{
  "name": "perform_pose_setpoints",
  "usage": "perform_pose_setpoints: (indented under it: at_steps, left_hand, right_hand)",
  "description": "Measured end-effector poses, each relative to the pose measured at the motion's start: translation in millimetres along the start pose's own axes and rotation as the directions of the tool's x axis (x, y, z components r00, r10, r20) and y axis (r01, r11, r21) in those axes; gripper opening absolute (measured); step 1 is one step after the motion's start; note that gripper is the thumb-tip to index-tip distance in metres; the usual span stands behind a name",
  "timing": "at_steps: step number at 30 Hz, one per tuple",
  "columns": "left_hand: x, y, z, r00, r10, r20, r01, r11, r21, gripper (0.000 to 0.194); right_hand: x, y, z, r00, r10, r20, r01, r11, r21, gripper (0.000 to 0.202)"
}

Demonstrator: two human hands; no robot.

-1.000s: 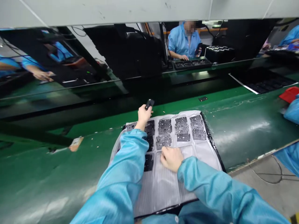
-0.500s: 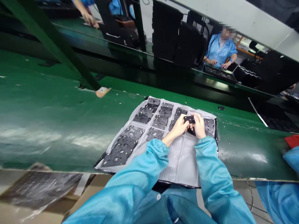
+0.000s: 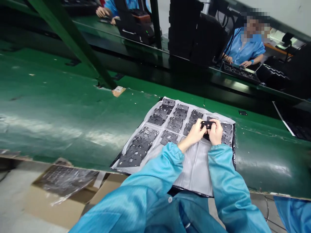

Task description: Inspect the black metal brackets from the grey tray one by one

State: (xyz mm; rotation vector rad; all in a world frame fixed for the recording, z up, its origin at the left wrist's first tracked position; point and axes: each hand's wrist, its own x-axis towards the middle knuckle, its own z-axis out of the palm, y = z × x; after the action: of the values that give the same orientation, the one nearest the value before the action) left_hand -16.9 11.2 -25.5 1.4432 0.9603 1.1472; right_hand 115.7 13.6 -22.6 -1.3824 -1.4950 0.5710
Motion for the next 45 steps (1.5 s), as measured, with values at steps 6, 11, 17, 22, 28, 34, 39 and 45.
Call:
perform_pose_setpoints:
  at_steps: [6,11,17,22,28,34,39,45]
  left_hand:
    - [-1.6,1.6,0.6,1.0,-0.015,-0.006,0.015,0.997,-0.073,0.014]
    - [-2.7,4.4,0.6,1.0,-0.015,-0.007,0.014,0.996,-0.089,0.018]
    - [-2.5,5.1,-0.9,1.0,-0.016,-0.021,0.015,0.999,-0.046,0.016]
    - [-3.3,2.8,0.5,0.999,0.017,-0.03,-0.016,1.0,0.018,0.017]
    - [-4.9,0.4,2.1,0.999,0.028,-0.029,-0.027,0.998,0.055,0.017]
    - [-7.3,3.7,7.0,0.999,0.026,-0.019,-0.024,0.998,0.062,0.018]
    - [-10.6,9.3,9.6,1.0,0.007,-0.018,-0.005,0.994,0.113,0.02]
    - [-12.8,7.6,11.5,0.999,0.034,-0.022,-0.029,0.98,0.197,0.02]
  right_hand:
    - [-1.5,-4.8,0.9,0.999,0.031,-0.032,-0.029,0.997,0.071,0.029]
    - [-3.3,0.8,0.6,0.999,0.037,-0.023,-0.033,0.991,0.131,0.035]
    - [-1.6,-0.6,1.9,0.992,0.068,-0.109,-0.056,0.992,0.114,0.034]
    - [-1.7,-5.5,-2.0,0.993,0.026,-0.112,-0.017,0.996,0.084,0.033]
    - [-4.5,3.8,-4.6,0.99,-0.003,-0.144,0.001,1.0,-0.016,0.033]
    - [-4.8,16.8,-5.9,0.986,-0.024,-0.163,0.003,0.992,-0.129,0.031]
    - [-4.6,19.1,-4.3,0.984,-0.005,-0.177,-0.017,0.992,-0.125,0.026]
    - [-4.0,6.4,-6.7,0.946,-0.06,-0.318,-0.022,0.969,-0.248,0.019]
